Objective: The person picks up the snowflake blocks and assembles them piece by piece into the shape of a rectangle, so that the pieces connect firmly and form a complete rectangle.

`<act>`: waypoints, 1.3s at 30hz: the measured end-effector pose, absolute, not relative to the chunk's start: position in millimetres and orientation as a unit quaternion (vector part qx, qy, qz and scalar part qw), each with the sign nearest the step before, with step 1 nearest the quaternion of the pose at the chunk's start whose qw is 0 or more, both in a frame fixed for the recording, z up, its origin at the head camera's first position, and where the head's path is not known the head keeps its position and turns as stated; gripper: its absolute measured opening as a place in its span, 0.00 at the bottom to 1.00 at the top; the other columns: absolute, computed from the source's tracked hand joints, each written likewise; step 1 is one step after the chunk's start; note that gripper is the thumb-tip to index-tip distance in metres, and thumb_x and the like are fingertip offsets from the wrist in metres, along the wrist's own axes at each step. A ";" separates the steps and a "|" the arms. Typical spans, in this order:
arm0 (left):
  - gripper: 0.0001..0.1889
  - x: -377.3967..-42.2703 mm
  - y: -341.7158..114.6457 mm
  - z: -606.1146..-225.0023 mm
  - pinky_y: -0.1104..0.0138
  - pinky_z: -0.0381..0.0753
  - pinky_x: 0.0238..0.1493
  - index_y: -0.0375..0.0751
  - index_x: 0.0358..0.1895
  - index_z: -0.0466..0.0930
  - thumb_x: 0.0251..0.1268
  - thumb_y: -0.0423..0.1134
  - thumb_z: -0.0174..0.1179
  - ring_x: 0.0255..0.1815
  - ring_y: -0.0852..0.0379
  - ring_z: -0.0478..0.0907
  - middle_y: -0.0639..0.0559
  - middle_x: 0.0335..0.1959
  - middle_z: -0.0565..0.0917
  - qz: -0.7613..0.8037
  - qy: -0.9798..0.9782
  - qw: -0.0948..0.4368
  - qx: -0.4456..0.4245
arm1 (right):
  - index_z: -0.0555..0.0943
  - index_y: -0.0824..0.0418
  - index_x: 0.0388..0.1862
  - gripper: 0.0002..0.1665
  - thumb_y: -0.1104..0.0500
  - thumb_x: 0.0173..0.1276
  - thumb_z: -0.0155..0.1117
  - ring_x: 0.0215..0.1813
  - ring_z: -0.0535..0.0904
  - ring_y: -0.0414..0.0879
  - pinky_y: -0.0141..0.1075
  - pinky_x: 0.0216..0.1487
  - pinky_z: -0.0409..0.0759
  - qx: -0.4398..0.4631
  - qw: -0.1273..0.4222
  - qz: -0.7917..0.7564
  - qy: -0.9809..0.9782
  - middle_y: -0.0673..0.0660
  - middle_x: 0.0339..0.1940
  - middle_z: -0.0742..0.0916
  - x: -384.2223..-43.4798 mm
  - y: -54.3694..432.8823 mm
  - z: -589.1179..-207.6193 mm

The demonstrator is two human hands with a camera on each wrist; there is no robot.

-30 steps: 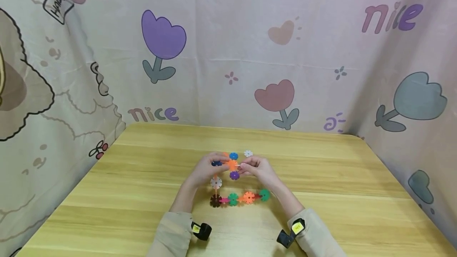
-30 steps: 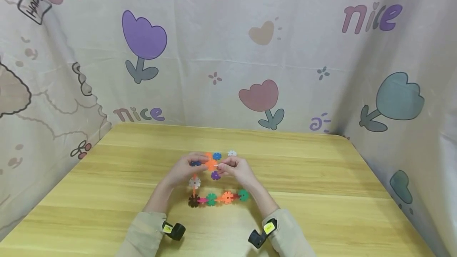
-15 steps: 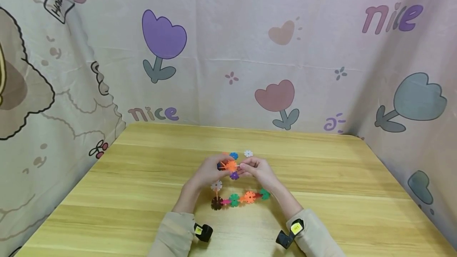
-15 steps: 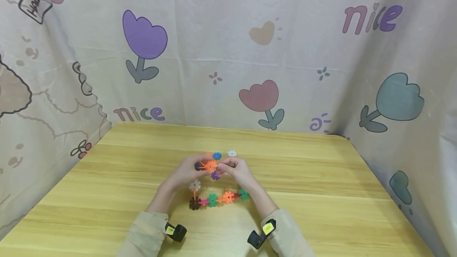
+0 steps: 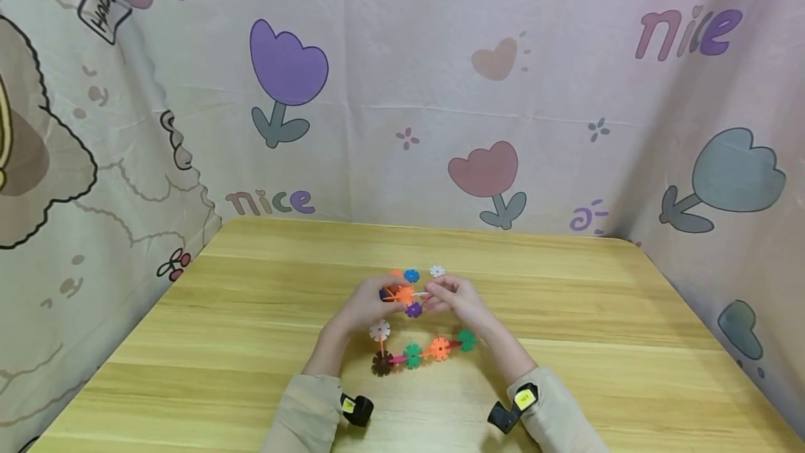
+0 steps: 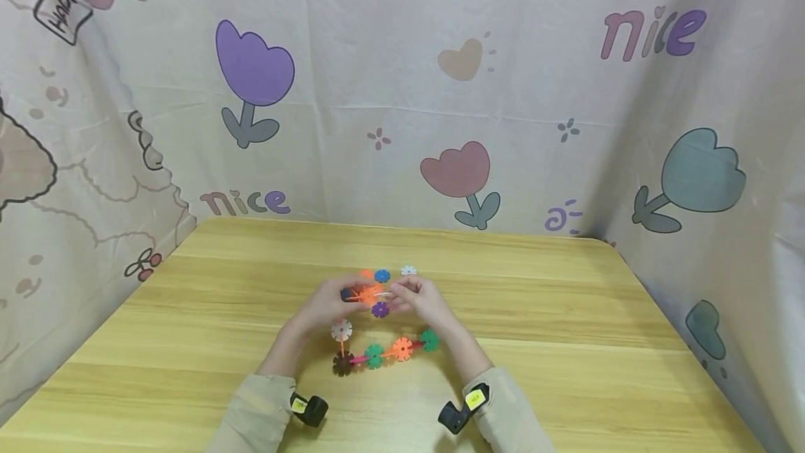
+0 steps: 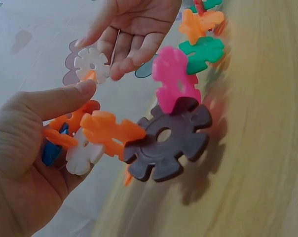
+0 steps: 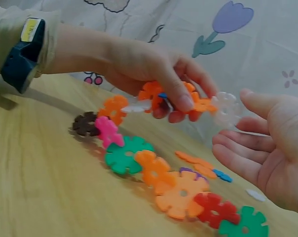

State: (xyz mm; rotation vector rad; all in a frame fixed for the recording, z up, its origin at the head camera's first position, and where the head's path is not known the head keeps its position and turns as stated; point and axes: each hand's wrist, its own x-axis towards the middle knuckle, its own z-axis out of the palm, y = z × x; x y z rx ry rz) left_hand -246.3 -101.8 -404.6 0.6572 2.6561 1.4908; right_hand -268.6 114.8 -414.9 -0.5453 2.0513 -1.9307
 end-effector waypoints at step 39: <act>0.20 -247.1 -108.7 -403.3 0.64 0.76 0.28 0.42 0.55 0.77 0.57 0.36 0.64 0.26 0.54 0.73 0.41 0.53 0.76 0.500 0.846 0.052 0.176 | 0.78 0.71 0.46 0.18 0.61 0.61 0.66 0.39 0.74 0.50 0.43 0.44 0.74 -0.103 0.005 -0.359 0.927 0.60 0.37 0.80 -342.3 111.9 -427.2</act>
